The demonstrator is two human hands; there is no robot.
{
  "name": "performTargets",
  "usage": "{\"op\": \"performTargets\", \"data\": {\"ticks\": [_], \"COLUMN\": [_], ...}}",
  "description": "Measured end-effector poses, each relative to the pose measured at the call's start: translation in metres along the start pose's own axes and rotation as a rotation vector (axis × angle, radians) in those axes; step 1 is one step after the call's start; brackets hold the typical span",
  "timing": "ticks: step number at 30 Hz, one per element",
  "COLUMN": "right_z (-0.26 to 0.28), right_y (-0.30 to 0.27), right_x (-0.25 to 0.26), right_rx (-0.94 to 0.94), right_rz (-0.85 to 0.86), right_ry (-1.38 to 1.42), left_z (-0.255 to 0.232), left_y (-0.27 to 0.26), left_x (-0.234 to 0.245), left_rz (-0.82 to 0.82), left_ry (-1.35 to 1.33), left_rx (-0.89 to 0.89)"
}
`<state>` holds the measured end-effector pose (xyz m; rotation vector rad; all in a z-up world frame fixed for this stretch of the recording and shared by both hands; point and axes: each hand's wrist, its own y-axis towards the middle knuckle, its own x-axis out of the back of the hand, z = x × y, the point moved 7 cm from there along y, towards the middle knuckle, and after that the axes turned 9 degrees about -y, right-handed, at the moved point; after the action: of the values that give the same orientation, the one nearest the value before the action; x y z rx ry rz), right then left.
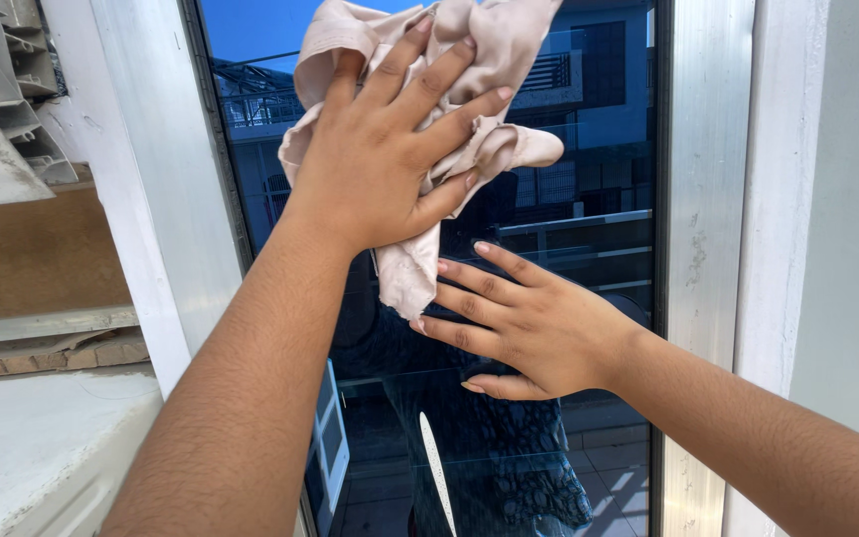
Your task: The person wipes a glass window pane with a cloth, moving the cloth in circular and vertical motions across the surface. The person also wipes the adjacent white window frame and sill area.
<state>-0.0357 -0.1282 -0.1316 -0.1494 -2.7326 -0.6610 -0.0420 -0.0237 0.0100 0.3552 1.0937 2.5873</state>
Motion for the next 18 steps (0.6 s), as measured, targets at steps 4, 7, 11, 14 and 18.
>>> {"op": "performTargets", "data": {"ticks": [4, 7, 11, 14, 18], "right_z": [0.003, 0.003, 0.002, 0.002, 0.0], "right_y": [-0.002, -0.003, -0.002, -0.001, -0.003], "right_x": [0.007, 0.006, 0.003, 0.005, 0.003], "right_rx": [-0.006, -0.011, -0.014, -0.018, -0.021], "right_rz": [-0.149, -0.159, -0.159, -0.179, -0.187], "right_ry": [-0.001, 0.017, 0.014, 0.037, 0.042], "left_z": [0.039, 0.054, 0.064, 0.061, 0.038], "left_y": [-0.03, -0.035, -0.023, -0.004, 0.022], "left_x": [0.026, 0.031, 0.019, 0.011, -0.001], "left_rz": [0.005, -0.099, -0.227, -0.311, -0.366], "left_ry": [0.039, 0.111, 0.167, 0.19, 0.117], "left_rx": [0.103, 0.16, 0.265, 0.285, 0.297]}}
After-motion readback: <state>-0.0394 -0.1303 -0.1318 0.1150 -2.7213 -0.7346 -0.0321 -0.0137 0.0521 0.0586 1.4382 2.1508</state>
